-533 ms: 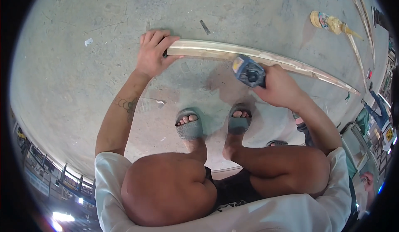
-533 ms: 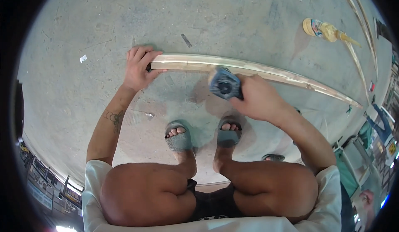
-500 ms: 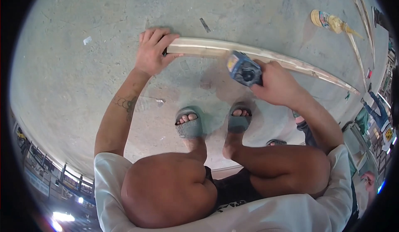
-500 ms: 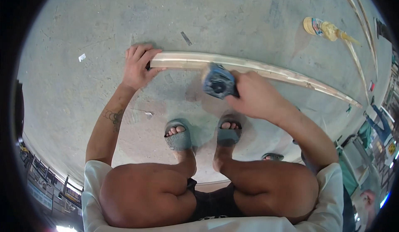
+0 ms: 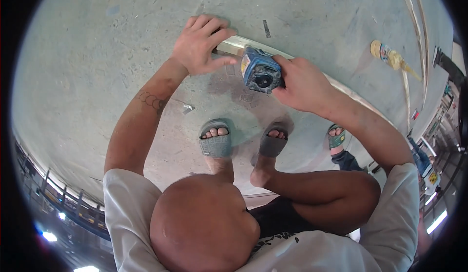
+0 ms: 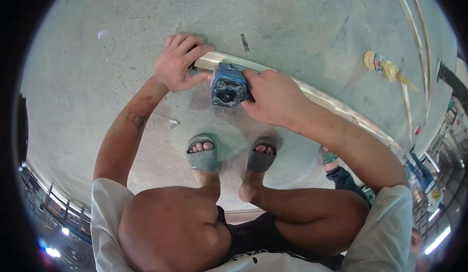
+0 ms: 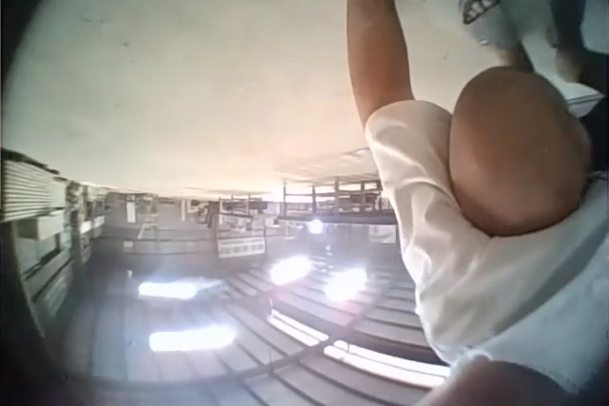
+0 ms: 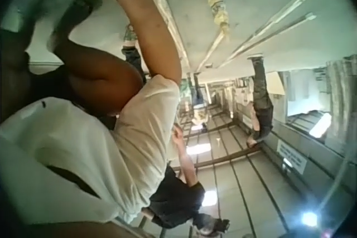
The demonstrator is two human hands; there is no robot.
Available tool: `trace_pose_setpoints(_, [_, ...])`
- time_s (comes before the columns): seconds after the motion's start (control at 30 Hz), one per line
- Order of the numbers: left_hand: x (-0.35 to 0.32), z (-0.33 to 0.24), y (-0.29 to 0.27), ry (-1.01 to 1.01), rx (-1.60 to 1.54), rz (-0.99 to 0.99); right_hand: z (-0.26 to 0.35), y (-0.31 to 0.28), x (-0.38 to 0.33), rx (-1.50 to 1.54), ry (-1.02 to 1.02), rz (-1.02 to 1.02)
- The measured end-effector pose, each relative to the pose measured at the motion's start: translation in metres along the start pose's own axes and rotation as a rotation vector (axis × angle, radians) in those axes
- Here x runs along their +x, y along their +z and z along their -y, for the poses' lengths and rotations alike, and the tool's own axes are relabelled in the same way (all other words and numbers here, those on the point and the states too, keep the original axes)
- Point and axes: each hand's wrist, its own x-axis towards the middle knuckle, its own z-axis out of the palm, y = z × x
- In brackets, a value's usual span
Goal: Assembling and finishing curved wooden frame components using glue and power tools in a factory setting.
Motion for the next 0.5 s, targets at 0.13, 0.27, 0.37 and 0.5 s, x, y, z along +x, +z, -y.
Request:
trace_pose_setpoints(0.13, [-0.005, 0.006, 0.0, 0.025, -0.094, -0.074, 0.0, 0.0, 0.003, 0.012, 0.038, -0.031])
trace_pose_setpoints(0.27, [-0.007, 0.012, 0.004, 0.054, -0.081, -0.085, -0.001, 0.0, 0.005, 0.053, 0.068, -0.04])
trace_pose_setpoints(0.37, [-0.008, 0.011, 0.008, 0.049, -0.121, -0.101, 0.0, 0.004, 0.001, 0.049, 0.079, -0.062])
trace_pose_setpoints(0.5, [-0.011, 0.013, 0.008, 0.029, -0.139, -0.119, 0.003, -0.003, 0.005, 0.063, 0.097, -0.02])
